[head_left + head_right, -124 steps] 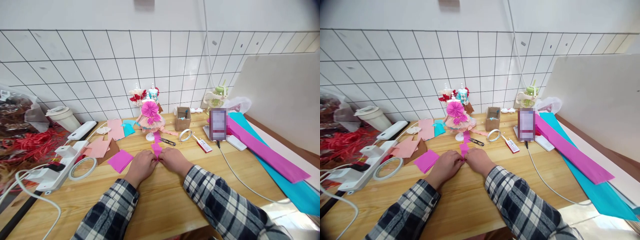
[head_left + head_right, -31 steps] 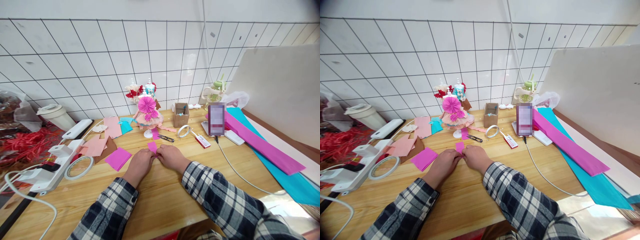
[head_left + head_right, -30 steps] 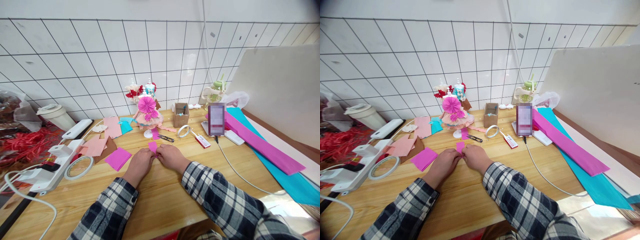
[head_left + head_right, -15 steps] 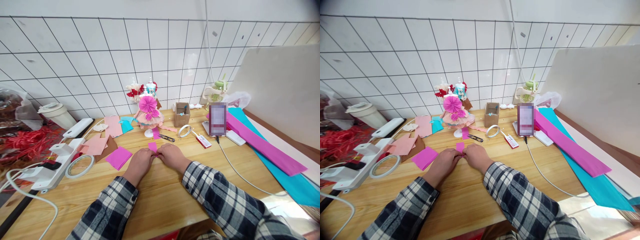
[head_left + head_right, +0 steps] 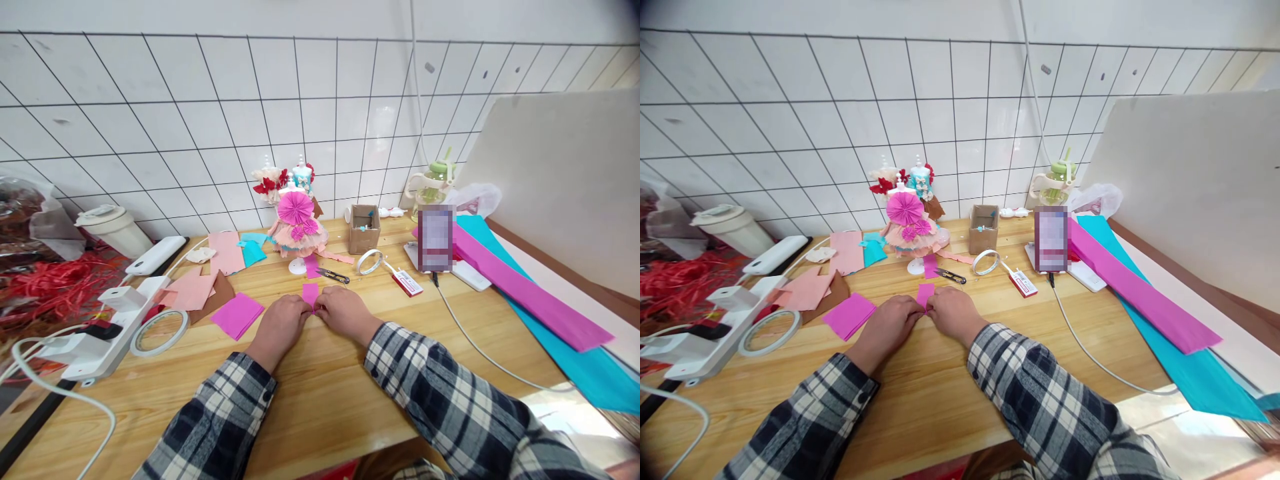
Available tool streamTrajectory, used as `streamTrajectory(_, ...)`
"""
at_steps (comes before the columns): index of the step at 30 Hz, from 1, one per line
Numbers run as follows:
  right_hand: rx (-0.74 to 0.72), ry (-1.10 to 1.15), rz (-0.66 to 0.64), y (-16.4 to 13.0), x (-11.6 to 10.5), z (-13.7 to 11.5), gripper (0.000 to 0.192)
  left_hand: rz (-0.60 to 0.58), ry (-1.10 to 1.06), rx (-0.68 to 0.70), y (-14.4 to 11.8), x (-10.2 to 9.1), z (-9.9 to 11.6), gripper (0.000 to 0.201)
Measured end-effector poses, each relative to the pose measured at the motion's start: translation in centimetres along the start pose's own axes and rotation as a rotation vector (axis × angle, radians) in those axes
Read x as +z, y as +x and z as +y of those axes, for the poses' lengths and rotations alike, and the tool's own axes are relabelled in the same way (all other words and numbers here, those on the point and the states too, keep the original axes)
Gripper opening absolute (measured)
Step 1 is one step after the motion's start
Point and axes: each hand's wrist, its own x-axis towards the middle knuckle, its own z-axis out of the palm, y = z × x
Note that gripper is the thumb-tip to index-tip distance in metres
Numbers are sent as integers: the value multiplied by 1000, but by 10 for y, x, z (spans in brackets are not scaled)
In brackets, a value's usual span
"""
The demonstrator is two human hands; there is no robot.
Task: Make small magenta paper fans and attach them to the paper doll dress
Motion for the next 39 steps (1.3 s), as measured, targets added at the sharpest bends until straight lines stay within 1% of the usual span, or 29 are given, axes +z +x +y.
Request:
streamTrajectory(5, 47, 9, -38, 0, -2, -2, 23, -23, 0, -26, 1, -1, 1, 23)
streamTrajectory(8, 54, 26, -25, 0, -1, -3, 21, -33, 19, -15, 1, -1, 2, 24)
streamTrajectory(12, 50, 53, 21, -1, 0, -2, 20, -7, 11, 1, 0, 0, 1, 24)
streamTrajectory(17, 52, 21, -22, 0, 0, -2, 23, 13, 19, 13, -1, 2, 0, 25)
streamTrajectory(22, 65, -4, -47, 0, -1, -3, 25, -26, 20, -29, 0, 0, 1, 24)
streamTrajectory(28, 66, -10, -40, 0, 0, -3, 24, -43, 20, -14, 1, -1, 2, 25)
streamTrajectory(31, 56, 23, -10, -1, 1, -3, 20, -10, 19, -3, 1, 0, 2, 26)
streamTrajectory(35, 36, 32, 23, -1, 3, -1, 20, 46, 53, 21, 1, 1, 2, 26)
streamTrajectory(39, 43, 11, -7, 0, 4, 0, 22, 10, 63, 29, 2, -1, 2, 23)
